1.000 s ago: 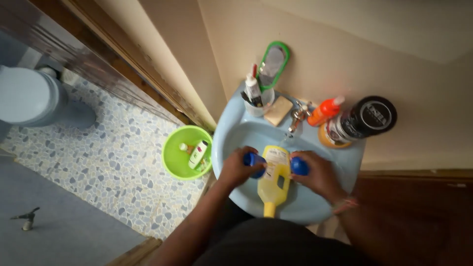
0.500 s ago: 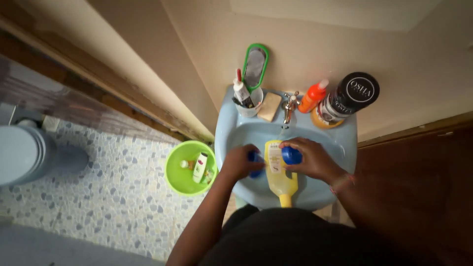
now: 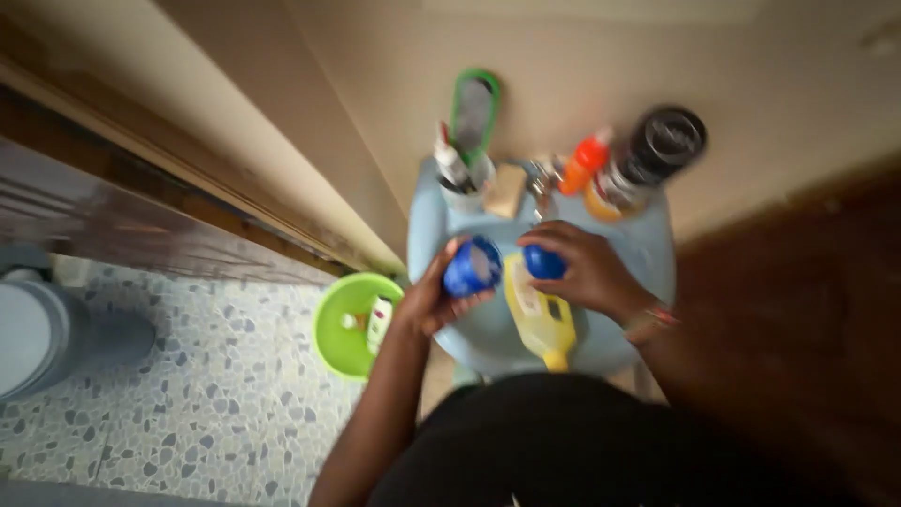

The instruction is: The person washes a blue plastic container and a yellow plastic bottle in a bathroom sink using a cloth and running water. They scrub the exterior and interior of each item, rinse them, and place them into a green basin on the floor.

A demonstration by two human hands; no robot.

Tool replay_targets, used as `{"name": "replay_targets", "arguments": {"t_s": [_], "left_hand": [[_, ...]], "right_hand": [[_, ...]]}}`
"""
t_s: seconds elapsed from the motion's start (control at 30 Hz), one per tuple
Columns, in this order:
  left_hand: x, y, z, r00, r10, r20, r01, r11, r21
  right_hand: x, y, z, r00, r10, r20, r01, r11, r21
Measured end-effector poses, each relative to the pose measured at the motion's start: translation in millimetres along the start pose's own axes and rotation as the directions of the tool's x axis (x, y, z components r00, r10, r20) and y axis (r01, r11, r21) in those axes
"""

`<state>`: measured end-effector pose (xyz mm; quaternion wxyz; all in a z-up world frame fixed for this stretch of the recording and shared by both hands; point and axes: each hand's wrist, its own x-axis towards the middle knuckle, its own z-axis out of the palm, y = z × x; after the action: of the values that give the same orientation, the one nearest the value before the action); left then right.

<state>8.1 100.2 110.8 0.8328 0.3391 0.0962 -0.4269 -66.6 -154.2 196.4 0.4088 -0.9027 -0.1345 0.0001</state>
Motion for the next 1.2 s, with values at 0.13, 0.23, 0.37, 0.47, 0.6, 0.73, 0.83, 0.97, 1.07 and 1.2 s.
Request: {"name": "replay_targets", "arguments": {"t_s": [0.13,0.23,0.37,0.47,0.6,0.73,0.83,0.97,1.07,1.2], "left_hand": [[-26,1,-15,0.992,-0.018,0.125,0.054,0.953,-0.298],[-32,3,-17,0.995,-0.002,0.096,0.029,0.961,-0.275],[-34,2,-24,0.998,0.016,-0.059,-0.028,0.976,-0.218],[-44,7,-31,0.996,0.054,-0.075,-0.066,0.982,-0.175],[-65,20,-32,0.991,0.101,-0.085,-0.121,0.955,-0.272],[-88,32,-32,0.988,0.154,-0.029,-0.157,0.956,-0.247],[-100,38,-32,0.982,0.186,-0.032,-0.188,0.952,-0.242],[-109,42,-25,0.97,0.225,-0.088,-0.234,0.965,-0.119],[-114,44,-21,0.962,0.248,-0.117,-0.252,0.967,-0.024],[-112,40,-26,0.939,0.321,-0.126,-0.318,0.947,0.046]], "right_hand": [[11,-38,-68,0.973,0.045,0.224,-0.177,0.769,0.614],[14,-30,-67,0.963,-0.251,0.099,-0.044,0.218,0.975],[25,-16,13,0.96,0.162,0.23,-0.275,0.369,0.888],[43,-33,45,0.946,0.249,0.209,-0.31,0.882,0.353],[61,-56,45,0.964,-0.09,0.25,-0.205,0.346,0.915],[67,-72,58,0.948,-0.186,0.259,-0.229,0.166,0.959],[71,-87,72,0.965,-0.099,0.241,-0.165,0.486,0.858],[79,-119,85,0.966,-0.104,0.236,-0.062,0.795,0.604],[83,-146,83,0.953,-0.189,0.236,0.12,0.953,0.279],[88,-167,81,0.942,-0.226,0.247,0.201,0.972,0.122]]}}
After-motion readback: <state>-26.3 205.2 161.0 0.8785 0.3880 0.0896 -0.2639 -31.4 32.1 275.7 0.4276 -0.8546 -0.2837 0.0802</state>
